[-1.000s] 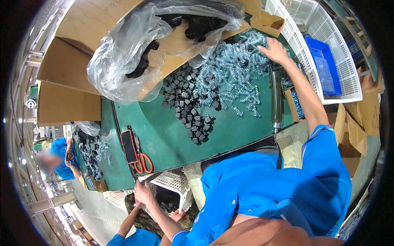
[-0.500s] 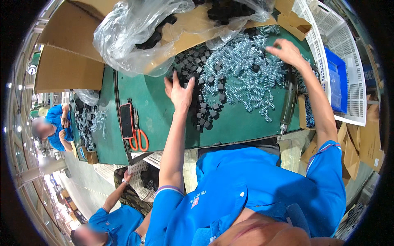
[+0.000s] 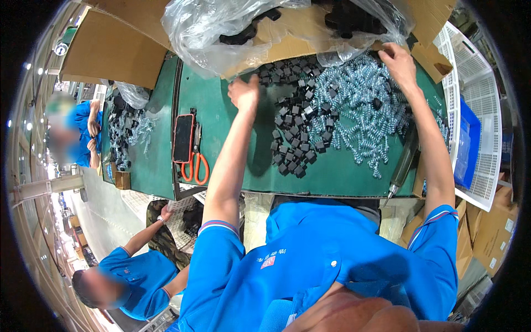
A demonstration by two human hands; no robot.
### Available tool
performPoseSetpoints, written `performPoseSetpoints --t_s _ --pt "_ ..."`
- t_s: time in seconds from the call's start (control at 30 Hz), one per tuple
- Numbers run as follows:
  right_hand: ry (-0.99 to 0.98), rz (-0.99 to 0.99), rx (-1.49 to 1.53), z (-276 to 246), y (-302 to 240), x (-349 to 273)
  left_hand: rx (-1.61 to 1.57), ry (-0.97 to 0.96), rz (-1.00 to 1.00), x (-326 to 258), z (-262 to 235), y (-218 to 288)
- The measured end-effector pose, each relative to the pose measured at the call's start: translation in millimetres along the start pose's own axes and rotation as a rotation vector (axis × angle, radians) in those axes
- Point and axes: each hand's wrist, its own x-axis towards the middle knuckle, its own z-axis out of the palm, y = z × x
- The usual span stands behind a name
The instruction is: The person assembles small electronic components by inserting a coiled wire into a black plastic housing and securing it with a power screwdriver. They repeat this process for multiple units on a green workbench.
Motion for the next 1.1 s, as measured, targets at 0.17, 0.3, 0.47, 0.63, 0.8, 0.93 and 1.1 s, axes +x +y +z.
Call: performPoseSetpoints --t_s 0.17,0.3,0.47,0.63,0.8,0.93,1.1 --pt "-0.306 0.58 1.024 34.3 -28.9 19.6 -1.199 0.103 -0.455 66.7 22.7 -16.7" --pt "-0.438 0.651 1.298 46.6 -39.0 21.2 -1.663 -0.359 -0.637 100.1 1.8 -25.3" --pt "-0.621 0.484 1.11 53.7 -70.9 8.3 -1.673 -0.243 -0.713 123.8 -7.0 -5.0" --pt "-0.552 0.221 0.878 71.5 -92.9 -2.3 -1.639 -0.254 -0.524 152.8 -32.4 25.2" --pt "-0.299 -0.346 0.326 87.0 -76.3 14.1 -1.573 -0.289 -0.251 164.7 -48.8 51.4" --pt "-0.362 -0.638 -0.083 113.3 -94.6 32.3 -1.777 -0.493 -0.414 233.0 -61.5 59.9" --pt "-0.443 -0.633 -0.028 183.1 -137.9 79.5 -1.689 -0.461 -0.267 222.3 -90.8 74.5"
